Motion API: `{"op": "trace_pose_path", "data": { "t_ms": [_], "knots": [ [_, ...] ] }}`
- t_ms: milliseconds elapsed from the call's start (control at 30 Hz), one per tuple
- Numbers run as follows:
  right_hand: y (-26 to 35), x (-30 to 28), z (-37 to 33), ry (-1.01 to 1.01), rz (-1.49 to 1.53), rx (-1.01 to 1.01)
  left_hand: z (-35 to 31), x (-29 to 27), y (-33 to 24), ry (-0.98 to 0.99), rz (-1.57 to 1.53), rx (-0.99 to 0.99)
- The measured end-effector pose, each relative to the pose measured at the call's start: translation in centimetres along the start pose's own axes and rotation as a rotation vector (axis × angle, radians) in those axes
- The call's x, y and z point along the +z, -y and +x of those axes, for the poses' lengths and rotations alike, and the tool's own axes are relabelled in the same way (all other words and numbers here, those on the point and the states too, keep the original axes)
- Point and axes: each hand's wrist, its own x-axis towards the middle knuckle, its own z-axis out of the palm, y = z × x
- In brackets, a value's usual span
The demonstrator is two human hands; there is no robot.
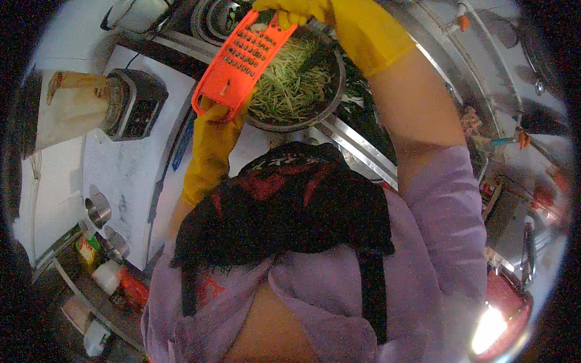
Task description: The person grates cucumbers into a metal bowl using an orange handheld grater while wearing yellow gloves. After grating, they pour a white liquid from a blender jar into a small bowl and rinse the jar in the sink.
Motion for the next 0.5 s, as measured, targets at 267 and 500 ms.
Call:
{"op": "trace_pose_path", "data": {
  "t_ms": [267,500],
  "knots": [
    [-2.2,-2.2,1.4,0.196,0.491,-0.025,1.7,-4.2,-0.8,0.026,-0.045,0.039],
    [-13.3,-2.0,6.2,-0.675,0.294,-0.278,0.5,-2.8,-1.1,0.152,1.634,0.434]
  ]
}}
